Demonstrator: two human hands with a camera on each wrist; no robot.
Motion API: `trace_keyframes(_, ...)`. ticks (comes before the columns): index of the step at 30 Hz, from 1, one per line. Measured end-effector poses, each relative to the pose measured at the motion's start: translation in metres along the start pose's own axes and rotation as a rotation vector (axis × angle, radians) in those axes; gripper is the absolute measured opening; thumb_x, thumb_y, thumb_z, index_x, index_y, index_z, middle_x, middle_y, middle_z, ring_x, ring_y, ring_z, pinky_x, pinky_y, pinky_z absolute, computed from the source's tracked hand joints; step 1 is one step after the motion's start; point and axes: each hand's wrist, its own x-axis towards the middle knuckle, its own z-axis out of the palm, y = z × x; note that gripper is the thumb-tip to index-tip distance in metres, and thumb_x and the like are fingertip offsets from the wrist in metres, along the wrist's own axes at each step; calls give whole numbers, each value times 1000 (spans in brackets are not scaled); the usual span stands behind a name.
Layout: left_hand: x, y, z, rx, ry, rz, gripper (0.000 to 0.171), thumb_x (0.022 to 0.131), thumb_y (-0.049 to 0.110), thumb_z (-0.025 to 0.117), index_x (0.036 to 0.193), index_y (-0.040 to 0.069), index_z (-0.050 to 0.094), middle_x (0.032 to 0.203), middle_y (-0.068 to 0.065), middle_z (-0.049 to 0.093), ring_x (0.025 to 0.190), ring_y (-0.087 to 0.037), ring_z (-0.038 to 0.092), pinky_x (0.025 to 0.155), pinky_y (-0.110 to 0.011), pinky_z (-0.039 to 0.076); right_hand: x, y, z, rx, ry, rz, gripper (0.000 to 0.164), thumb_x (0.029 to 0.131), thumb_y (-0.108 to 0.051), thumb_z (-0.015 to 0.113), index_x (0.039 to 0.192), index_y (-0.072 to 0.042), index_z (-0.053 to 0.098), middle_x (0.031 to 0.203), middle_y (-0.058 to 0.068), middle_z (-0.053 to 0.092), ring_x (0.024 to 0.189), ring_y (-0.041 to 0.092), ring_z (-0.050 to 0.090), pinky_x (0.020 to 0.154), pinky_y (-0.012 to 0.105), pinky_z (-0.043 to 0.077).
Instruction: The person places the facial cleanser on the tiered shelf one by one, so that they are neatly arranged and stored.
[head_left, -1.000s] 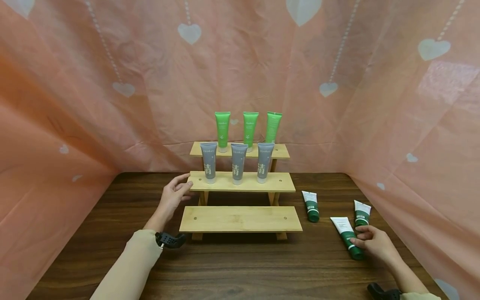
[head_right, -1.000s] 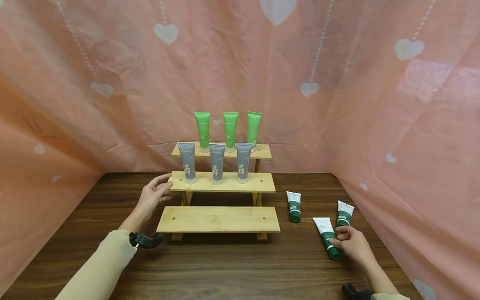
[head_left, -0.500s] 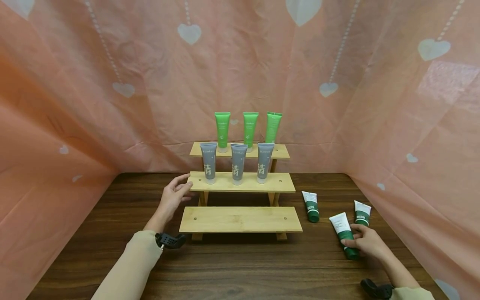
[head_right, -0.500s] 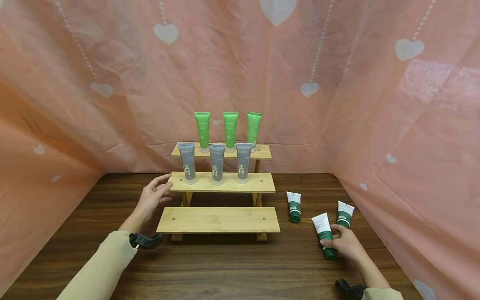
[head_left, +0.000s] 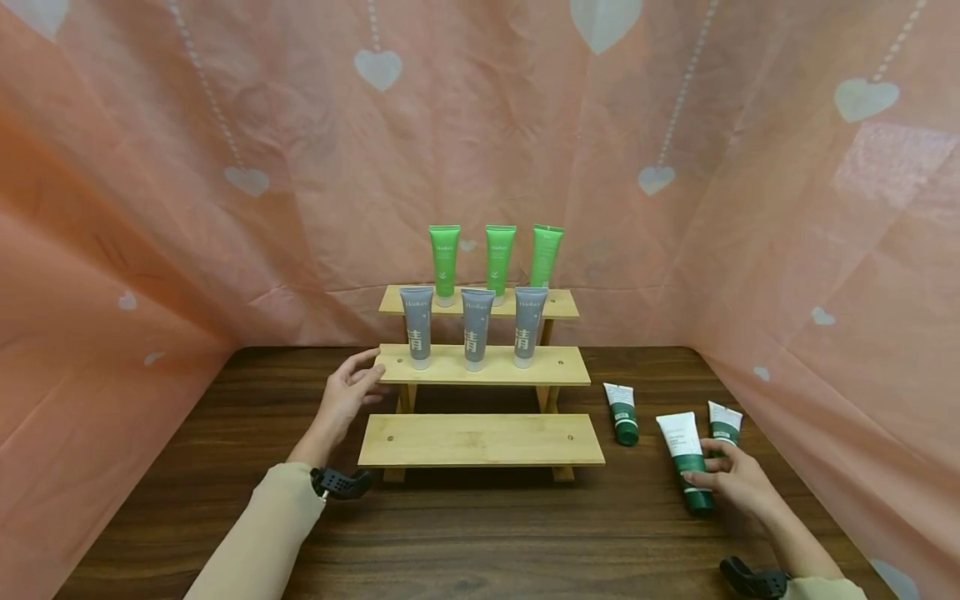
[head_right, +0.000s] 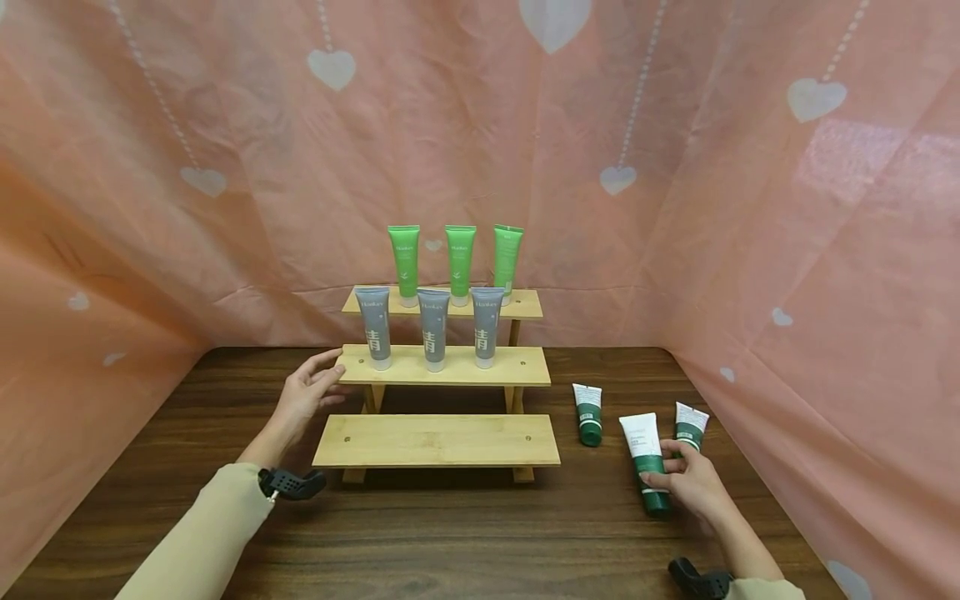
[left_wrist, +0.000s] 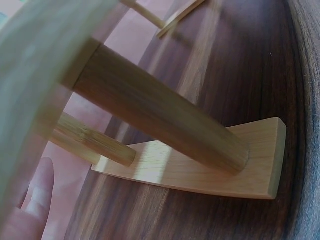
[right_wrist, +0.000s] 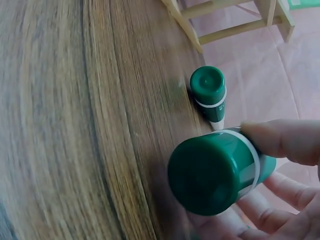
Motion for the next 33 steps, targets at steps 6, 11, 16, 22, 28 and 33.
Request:
trace_keyframes(6,-1,-1,0,-12,-5,-5,50,93,22,59,138,8,42,97,-3,67,96,-42,59,88,-55,44,-1,-3,5,5,25,-21,80,83,-25,72,140,6,24,118,32,51,88,21,60,71,39,52)
trace_keyframes(11,-2,-1,0,-16,-7,-6,50,93,22,59,138,9,42,97,-3,67,86,-28,65,88,-55,44,-2,-6,10,20,41,-42,79,83,-27,72,140,4,25,123,35,46,94,25,58,71,39,52)
trace_keyframes(16,-1,0,0,-10,-8,-3,50,93,22,58,138,9,42,101,-6,67,86,-28,65,88,-55,44,-2,-9,13,54,63,-64,81,83,-26,72,139,3,22,124,34,45,92,19,58,71,37,53)
trace_keyframes(22,1,-1,0,-8,-8,-6,49,93,22,58,138,9,42,99,-5,67,95,-40,61,87,-53,46,-2,-15,17,124,96,-110,78,83,-23,72,137,3,22,121,29,49,84,4,58,71,34,54)
trace_keyframes(28,0,-2,0,-7,-7,-4,49,93,22,58,138,9,43,98,-4,67,95,-39,61,86,-52,46,-3,-21,20,240,119,-142,68,82,-18,73,131,-1,28,104,2,60,81,4,60,71,33,54)
trace_keyframes(33,2,-2,0,3,-1,2,48,94,21,58,138,8,43,99,-6,67,92,-37,63,85,-52,47,-4,-27,22,315,128,-173,57,83,-15,72,124,-9,33,95,-10,60,81,5,61,70,33,54)
